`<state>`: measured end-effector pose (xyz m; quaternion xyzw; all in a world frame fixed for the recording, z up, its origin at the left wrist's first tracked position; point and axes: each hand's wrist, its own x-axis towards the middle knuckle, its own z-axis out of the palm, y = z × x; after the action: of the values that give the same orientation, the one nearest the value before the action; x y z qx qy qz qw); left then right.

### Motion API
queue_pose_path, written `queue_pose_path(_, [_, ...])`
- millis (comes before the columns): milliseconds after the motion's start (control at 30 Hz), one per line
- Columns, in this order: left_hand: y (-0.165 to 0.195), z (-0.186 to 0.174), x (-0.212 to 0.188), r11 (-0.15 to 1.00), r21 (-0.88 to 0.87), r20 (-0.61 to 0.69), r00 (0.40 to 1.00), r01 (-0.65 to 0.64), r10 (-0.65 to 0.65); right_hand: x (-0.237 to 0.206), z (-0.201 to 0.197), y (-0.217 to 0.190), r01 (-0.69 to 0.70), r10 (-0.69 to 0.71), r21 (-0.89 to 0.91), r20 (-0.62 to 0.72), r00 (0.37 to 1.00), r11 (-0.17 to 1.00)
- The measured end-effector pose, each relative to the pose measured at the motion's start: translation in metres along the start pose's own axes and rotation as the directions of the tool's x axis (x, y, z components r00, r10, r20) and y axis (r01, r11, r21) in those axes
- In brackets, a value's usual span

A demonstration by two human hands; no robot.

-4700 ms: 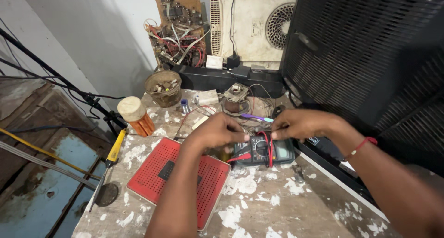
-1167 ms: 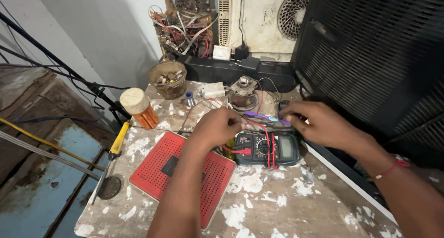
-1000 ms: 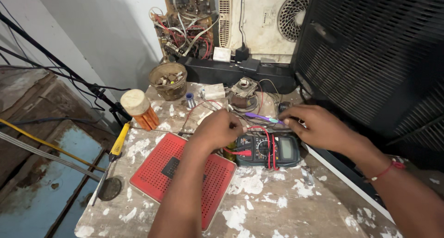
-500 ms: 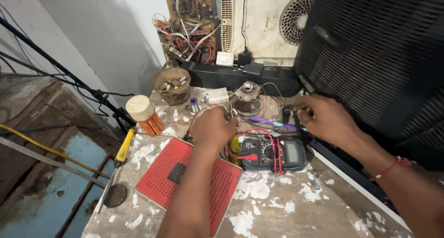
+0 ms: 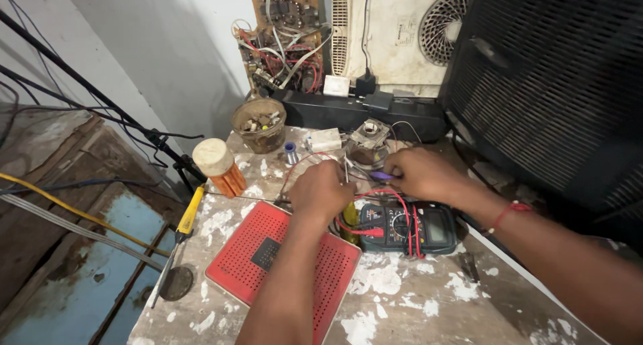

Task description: The person tests a disassembled electric fan motor with a multimeter, then uses a screwdriver to unscrew and open the motor housing. They brush dust off the motor windings and housing with a toothbrush, then reassemble the parts and continue working on the unit with the screwdriver on the workbench.

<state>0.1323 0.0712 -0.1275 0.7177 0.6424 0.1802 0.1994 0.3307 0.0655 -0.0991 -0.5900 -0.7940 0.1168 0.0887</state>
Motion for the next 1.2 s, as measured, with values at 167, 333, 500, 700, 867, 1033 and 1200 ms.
queue_pose_path(167, [-0.004,0.003,0.006,0.997,-0.072,-0.121,0.992,0.030,-0.039,0.005,0.002,-0.004,-0.094,0.095,0.024,-0.048,0.994,0.995])
queue_pose_path(333, [-0.001,0.019,0.018,0.996,-0.084,-0.118,0.992,0.027,-0.037,0.007,-0.008,0.004,-0.210,0.207,-0.047,-0.049,0.977,0.977])
queue_pose_path(500, [0.001,0.027,0.021,0.994,-0.083,-0.128,0.988,0.071,-0.081,0.008,-0.012,0.001,-0.286,0.284,-0.019,-0.075,0.956,0.958])
queue_pose_path(700, [0.003,0.018,0.019,0.988,-0.086,-0.071,0.988,0.132,-0.138,0.021,-0.015,-0.020,-0.055,0.085,0.103,-0.313,0.946,0.993])
queue_pose_path(867, [0.005,0.013,0.016,0.991,-0.038,-0.048,0.990,0.130,-0.132,0.025,-0.017,-0.041,-0.220,0.222,0.035,-0.232,0.947,0.975])
queue_pose_path(1033, [0.005,0.010,0.012,0.991,-0.064,-0.071,0.990,0.119,-0.123,0.027,-0.020,-0.051,-0.214,0.207,0.009,-0.306,0.929,0.977])
queue_pose_path(1200, [-0.002,0.002,0.012,0.975,-0.180,-0.156,0.974,0.134,-0.163,0.028,-0.027,-0.050,-0.231,0.258,0.136,-0.229,0.939,0.963])
